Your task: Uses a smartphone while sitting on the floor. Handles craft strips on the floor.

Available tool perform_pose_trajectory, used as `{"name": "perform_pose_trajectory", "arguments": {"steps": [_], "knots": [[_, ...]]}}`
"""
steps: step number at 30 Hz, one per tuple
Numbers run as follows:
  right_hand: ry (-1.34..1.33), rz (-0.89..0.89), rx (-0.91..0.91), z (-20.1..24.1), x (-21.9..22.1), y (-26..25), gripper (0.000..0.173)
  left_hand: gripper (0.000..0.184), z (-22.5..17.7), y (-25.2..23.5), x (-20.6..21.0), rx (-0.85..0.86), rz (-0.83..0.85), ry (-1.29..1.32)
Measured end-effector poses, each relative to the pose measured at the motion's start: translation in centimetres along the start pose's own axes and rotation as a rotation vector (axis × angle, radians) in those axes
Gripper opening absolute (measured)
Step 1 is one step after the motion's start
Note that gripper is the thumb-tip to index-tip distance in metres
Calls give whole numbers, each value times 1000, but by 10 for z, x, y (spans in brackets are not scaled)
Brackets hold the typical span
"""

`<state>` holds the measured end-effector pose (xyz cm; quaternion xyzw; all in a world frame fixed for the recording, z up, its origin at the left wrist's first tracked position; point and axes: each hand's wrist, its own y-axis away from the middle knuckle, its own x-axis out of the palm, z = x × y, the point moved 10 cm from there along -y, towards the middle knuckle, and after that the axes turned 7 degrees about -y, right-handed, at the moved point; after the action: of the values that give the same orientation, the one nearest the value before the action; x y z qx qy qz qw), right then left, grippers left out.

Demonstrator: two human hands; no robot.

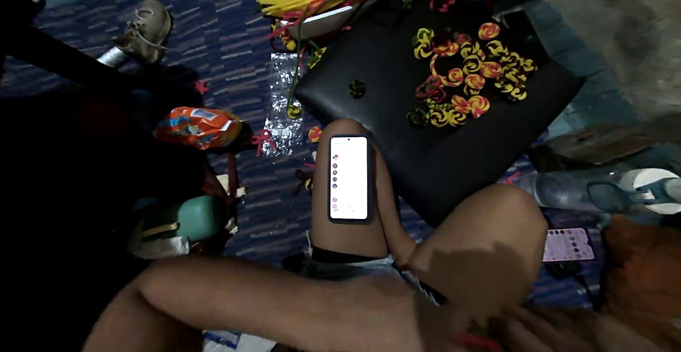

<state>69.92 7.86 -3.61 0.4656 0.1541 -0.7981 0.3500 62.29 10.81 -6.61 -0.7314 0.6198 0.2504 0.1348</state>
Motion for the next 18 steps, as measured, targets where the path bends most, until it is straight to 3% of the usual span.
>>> {"name": "perform_pose_trajectory", "arguments": {"steps": [2, 4, 5, 8, 10, 13, 18], "knots": [[92, -64, 78, -42, 22, -5, 30, 40, 37, -6, -2, -113, -145, -220], [74, -132, 209, -91, 43, -5, 26, 56, 70, 9, -18, -214, -320, -250], [14, -137, 309, -119, 48, -4, 23, 62, 88, 27, -31, -287, -456, -231], [39, -106, 495, -201, 56, 2, 32, 56, 137, 101, -65, -525, -876, -219], [38, -106, 542, -247, 54, 3, 35, 52, 154, 133, -73, -599, -969, -174], [117, -174, 578, -295, 46, -10, 44, 49, 174, 146, -72, -654, -977, -167], [136, -284, 522, -319, 52, -22, 62, 50, 193, 132, -48, -715, -1033, -7]]}}
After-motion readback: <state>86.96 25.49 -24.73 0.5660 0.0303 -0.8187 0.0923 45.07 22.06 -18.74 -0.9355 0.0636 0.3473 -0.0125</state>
